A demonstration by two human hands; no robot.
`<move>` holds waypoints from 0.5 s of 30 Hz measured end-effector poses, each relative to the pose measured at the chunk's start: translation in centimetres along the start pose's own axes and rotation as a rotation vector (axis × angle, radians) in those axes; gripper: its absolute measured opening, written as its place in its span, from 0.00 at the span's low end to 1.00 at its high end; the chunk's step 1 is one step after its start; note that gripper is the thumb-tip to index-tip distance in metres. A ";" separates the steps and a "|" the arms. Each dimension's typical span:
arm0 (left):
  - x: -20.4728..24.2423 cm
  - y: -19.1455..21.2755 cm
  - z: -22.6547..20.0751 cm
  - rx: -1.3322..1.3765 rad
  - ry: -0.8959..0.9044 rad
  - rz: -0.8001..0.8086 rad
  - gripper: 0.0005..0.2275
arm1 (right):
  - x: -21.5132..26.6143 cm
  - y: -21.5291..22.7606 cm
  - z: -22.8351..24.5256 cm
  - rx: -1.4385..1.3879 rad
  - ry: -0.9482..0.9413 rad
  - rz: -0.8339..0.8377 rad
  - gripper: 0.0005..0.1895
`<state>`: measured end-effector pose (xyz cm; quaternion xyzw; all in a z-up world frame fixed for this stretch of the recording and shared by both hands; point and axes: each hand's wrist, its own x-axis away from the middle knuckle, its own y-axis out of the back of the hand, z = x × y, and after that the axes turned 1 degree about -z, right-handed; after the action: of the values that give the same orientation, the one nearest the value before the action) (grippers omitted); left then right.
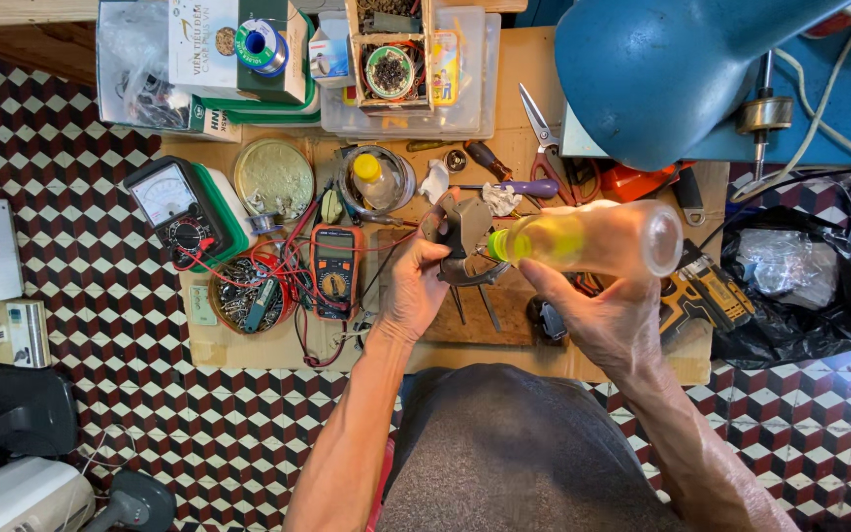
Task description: The person disassembles a small electrical motor, cleans the internal components with a cloth, and applies oil to the bearings using a squeeze bottle. They handle the motor housing, rotor, and stator, then reassemble the parts on the workbench.
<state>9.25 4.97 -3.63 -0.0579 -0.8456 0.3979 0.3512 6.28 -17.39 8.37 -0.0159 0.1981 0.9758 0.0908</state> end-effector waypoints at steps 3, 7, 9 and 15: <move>-0.2 -0.6 -0.2 0.040 0.018 -0.051 0.14 | -0.7 0.5 0.3 0.018 -0.025 0.094 0.24; 0.9 -1.7 -0.6 -0.124 0.050 -0.049 0.15 | -2.3 0.9 0.4 0.064 -0.008 0.183 0.24; 1.7 -2.5 -0.8 -0.205 0.063 -0.039 0.18 | -2.7 1.3 0.9 0.046 0.002 0.186 0.26; 2.7 -3.7 -0.6 -0.336 0.122 0.123 0.22 | -1.1 2.4 2.8 -0.052 -0.041 0.217 0.22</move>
<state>8.29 3.82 0.78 -0.1915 -0.8722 0.2675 0.3619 6.98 -18.68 11.91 0.0234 0.1713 0.9849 -0.0118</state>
